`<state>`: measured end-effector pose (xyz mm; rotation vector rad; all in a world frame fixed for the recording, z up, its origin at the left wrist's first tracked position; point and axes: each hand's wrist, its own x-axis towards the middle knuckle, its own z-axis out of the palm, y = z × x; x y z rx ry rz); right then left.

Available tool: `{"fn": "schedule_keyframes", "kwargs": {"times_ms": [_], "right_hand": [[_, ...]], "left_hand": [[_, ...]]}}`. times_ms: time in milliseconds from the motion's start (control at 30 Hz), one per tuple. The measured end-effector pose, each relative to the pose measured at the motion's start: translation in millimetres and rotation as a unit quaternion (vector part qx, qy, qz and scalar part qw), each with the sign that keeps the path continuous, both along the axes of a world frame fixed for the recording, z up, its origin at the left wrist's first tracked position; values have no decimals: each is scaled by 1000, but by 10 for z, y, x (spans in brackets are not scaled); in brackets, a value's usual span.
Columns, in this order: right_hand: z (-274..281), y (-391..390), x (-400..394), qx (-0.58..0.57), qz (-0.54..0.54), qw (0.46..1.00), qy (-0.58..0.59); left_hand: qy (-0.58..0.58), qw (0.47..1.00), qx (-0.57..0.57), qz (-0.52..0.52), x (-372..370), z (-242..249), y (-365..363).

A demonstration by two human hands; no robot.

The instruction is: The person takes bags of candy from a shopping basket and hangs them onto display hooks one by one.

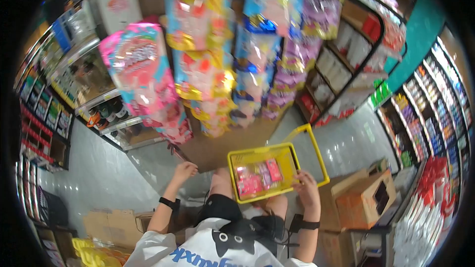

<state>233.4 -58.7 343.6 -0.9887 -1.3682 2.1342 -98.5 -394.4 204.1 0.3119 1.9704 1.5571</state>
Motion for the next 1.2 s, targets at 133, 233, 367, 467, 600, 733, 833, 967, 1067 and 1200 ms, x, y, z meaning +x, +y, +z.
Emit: {"fn": "schedule_keyframes", "kwargs": {"times_ms": [133, 233, 367, 467, 600, 733, 833, 967, 1067, 1200], "right_hand": [[-542, 75, 889, -139, -290, 945, 51], [-929, 92, 1357, -230, -387, 892, 47], [-1281, 108, 1514, -280, -427, 859, 40], [-1518, 242, 1348, -314, -414, 853, 46], [-1806, 469, 835, -344, -371, 862, 41], [-2088, 747, 304, -388, -323, 861, 64], [-2507, 926, 2, -402, -350, 845, 54], [-3005, 1007, -352, -410, -311, 857, 12], [-3302, 933, -561, -418, -277, 864, -49], [-3650, 736, -684, -412, -235, 872, -121]], "left_hand": [[-7, 987, -79, -140, 475, -448, 317], [-3, 973, -123, -195, 704, -490, 591], [-42, 966, -104, -231, 872, -418, 1005], [-69, 954, -106, -273, 918, -503, 1317], [-82, 935, -108, -326, 943, -784, 1738], [-54, 901, -191, -387, 991, -1014, 2150], [26, 889, -201, -411, 1124, -1229, 2351], [-2, 867, -228, -444, 1197, -1555, 2567], [7, 848, -275, -454, 1234, -1846, 2694], [87, 822, -300, -477, 1278, -2228, 2679]]}}
